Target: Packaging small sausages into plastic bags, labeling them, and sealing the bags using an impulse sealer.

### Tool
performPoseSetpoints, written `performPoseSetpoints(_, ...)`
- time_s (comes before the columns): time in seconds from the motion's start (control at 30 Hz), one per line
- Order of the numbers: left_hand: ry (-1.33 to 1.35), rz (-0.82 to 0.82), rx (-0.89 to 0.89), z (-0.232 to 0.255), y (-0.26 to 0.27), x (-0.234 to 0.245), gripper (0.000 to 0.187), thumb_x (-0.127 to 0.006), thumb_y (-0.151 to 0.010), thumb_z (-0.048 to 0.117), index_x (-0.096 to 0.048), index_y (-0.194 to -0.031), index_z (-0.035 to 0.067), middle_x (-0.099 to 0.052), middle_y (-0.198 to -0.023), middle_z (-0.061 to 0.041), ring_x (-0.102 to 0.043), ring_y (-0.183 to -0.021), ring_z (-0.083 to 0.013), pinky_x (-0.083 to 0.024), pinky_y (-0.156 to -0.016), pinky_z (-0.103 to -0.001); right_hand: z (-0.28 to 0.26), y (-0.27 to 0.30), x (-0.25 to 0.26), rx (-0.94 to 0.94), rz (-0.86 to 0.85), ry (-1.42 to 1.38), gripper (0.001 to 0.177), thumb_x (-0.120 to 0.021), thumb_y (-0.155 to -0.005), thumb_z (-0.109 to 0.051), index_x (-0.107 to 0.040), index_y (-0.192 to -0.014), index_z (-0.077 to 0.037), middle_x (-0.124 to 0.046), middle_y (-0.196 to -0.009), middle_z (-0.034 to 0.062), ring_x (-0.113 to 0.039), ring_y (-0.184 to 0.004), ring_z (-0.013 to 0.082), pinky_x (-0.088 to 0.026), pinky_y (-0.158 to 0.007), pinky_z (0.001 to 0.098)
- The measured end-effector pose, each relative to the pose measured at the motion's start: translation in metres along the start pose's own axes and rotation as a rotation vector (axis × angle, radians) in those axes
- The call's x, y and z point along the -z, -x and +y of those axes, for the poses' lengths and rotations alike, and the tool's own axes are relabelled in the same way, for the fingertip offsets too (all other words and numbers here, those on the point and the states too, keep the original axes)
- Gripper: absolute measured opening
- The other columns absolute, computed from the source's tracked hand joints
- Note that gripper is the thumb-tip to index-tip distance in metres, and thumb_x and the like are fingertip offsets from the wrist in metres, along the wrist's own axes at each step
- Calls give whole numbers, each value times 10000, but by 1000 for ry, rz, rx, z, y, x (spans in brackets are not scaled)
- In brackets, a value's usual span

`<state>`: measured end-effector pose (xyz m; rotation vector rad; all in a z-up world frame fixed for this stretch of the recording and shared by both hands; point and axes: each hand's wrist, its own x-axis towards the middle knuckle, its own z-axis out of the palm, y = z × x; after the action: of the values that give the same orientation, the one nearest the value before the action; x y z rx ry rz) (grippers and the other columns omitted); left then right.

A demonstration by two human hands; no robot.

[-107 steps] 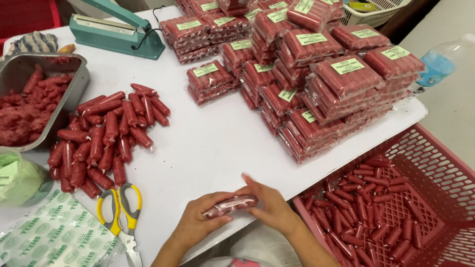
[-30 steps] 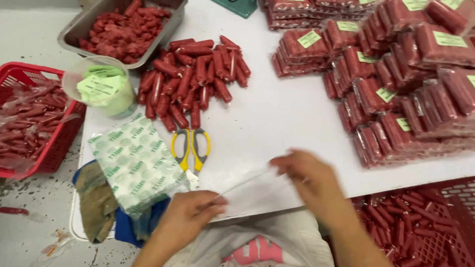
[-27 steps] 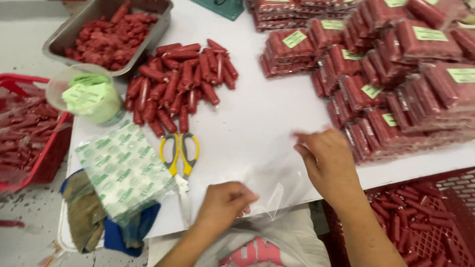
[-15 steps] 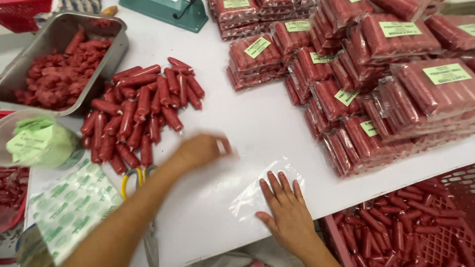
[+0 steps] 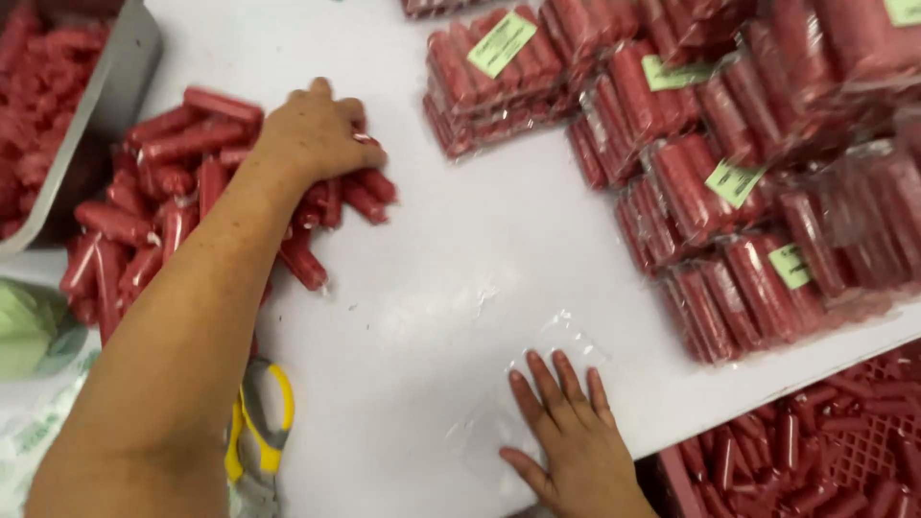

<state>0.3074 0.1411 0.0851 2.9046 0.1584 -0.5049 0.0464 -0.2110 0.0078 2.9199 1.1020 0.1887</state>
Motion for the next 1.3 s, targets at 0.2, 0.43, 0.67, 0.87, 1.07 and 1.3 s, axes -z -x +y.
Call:
performPoseSetpoints(0.2,-122,135,-472,10,90,-69,501,-628,-784,556,-672,-1090,162,-551,-1093,-112,-507,-1016,-344,-502,-757,-519,2,12,5,-15,42,-345,699,-566,-943,-515,-383,-1541,-204,-272,-1657,73,-196,-1547,380,-99,-1239,601)
performPoseSetpoints(0.43,337,288,-549,4,170,-20,540,-421,-1015,463,-637,-1292,53,-640,-1318,-146,-520,-1238,-327,-362,-1024,-505,-19,25,21,-228,0,-737,387,-711,-896,-317,-677,-1223,-112,-669,-1085,55,-644,-1007,226,-538,-898,350)
performPoseSetpoints(0.67,-252,145,-833,3,159,-106,505,-520,-880,151,-571,-1373,243,-562,-1394,-14,-483,-1278,-250,-279,-1104,-468,-22,26,2,-235,293,-705,141,-744,-879,-216,-768,-1001,-149,-677,-896,-12,-640,-811,171,-537,-696,280)
performPoseSetpoints(0.87,-237,247,-667,59,183,-135,514,-574,-943,461,-541,-1408,245,-642,-1061,-81,-596,-995,-339,-500,-744,-474,-13,24,13,-59,250,-628,144,-650,-939,-97,-674,-1079,-69,-678,-1002,33,-607,-870,235,-540,-713,340)
performPoseSetpoints(1.07,392,94,-365,62,197,-124,596,-570,-913,514,-531,-1448,255,-610,-1187,-99,-556,-1115,-305,-426,-917,-439,-7,45,-17,-23,80,-556,294,-607,-845,4,-608,-1121,-97,-610,-1174,92,-588,-1008,302,-542,-693,395)
performPoseSetpoints(1.3,-30,489,-384,20,169,-78,531,-488,-815,-82,-747,-1225,135,-746,-1057,-95,-591,-879,-370,-537,-602,-513,-25,33,17,-96,48,-431,446,-605,-848,-51,-672,-1274,-163,-568,-1159,58,-595,-993,252,-577,-687,365)
